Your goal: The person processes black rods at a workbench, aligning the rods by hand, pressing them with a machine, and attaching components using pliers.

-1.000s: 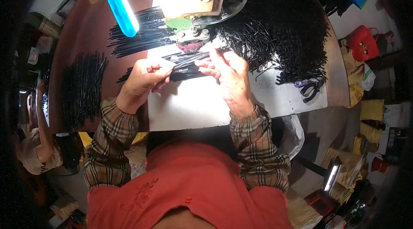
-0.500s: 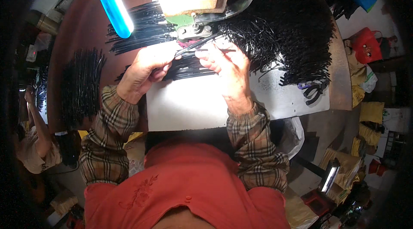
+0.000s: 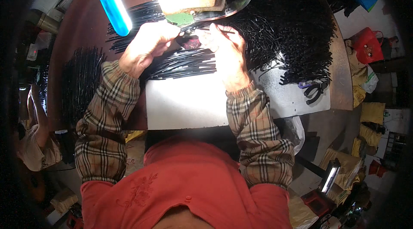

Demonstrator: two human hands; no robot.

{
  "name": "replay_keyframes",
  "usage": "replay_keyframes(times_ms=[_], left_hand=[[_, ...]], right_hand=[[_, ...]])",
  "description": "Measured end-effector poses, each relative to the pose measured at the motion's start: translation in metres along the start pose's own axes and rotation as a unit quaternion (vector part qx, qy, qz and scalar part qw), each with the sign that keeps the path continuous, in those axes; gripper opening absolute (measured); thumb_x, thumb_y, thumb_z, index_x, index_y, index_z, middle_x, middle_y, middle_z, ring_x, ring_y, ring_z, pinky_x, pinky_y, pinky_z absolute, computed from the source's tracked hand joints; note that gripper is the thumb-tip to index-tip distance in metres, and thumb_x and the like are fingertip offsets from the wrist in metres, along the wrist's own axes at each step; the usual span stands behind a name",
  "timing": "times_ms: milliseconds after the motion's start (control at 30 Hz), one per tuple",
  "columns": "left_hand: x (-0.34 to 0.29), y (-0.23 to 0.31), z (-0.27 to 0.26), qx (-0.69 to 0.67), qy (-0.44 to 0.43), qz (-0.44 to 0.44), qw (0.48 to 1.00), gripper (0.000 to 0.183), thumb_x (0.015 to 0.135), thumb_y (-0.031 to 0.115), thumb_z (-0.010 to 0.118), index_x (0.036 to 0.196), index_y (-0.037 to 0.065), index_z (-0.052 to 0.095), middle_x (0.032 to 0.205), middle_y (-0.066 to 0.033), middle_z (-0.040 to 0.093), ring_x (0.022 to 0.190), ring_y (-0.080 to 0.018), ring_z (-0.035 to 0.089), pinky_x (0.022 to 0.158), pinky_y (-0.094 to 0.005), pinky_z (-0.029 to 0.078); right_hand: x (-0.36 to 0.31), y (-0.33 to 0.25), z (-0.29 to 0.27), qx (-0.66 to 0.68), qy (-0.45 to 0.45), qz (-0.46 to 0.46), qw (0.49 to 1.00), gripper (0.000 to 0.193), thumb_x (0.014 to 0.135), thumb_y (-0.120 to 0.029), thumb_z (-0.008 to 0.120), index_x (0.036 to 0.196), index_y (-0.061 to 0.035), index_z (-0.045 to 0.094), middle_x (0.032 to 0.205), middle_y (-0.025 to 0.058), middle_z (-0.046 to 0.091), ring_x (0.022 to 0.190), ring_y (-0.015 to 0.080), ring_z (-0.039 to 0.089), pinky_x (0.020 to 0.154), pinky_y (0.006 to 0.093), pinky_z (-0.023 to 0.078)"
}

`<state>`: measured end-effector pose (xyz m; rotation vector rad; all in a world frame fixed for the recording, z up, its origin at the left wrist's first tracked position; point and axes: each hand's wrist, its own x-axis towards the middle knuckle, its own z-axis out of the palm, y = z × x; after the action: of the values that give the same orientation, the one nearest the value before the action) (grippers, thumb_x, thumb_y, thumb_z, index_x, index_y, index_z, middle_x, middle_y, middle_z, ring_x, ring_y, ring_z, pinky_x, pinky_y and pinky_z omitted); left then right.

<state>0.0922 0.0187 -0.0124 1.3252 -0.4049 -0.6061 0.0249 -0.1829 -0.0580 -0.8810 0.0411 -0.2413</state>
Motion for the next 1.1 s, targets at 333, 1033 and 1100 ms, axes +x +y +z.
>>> replay_keyframes(times_ms=[333,1033,1100], left_hand=[[0.044,-0.032,-0.015,0.009,-0.043,0.114,0.993,0.022,0.084,0.019,0.067,0.08,-0.002,0.061,0.064,0.003,0.045,0.056,-0.005,0.037,0.048,-0.0202,0.029],[0.045,-0.002,-0.016,0.005,-0.003,-0.099,0.995,0.011,0.087,0.01,0.059,0.086,-0.001,0.064,0.065,-0.0006,0.053,0.043,-0.004,0.033,0.038,-0.0204,0.025],[0.044,0.009,-0.014,0.027,0.004,-0.121,0.992,0.011,0.088,0.01,0.06,0.088,0.0,0.064,0.067,-0.0012,0.054,0.043,-0.0039,0.033,0.038,-0.0201,0.025]], right_hand=[[0.012,-0.004,-0.005,0.01,0.024,-0.023,0.999,0.021,0.095,-0.008,0.054,0.106,0.0091,0.054,0.104,0.0216,0.065,0.097,0.0283,0.067,0.091,0.0375,0.054],[0.013,-0.006,-0.004,-0.055,0.067,-0.014,0.996,0.022,0.093,-0.009,0.059,0.105,0.0079,0.052,0.097,0.0219,0.065,0.091,0.0293,0.068,0.085,0.0366,0.057],[0.011,-0.009,0.003,-0.082,0.099,0.007,0.992,0.024,0.092,-0.01,0.059,0.105,0.0084,0.051,0.098,0.0225,0.065,0.09,0.0294,0.069,0.084,0.0369,0.057]])
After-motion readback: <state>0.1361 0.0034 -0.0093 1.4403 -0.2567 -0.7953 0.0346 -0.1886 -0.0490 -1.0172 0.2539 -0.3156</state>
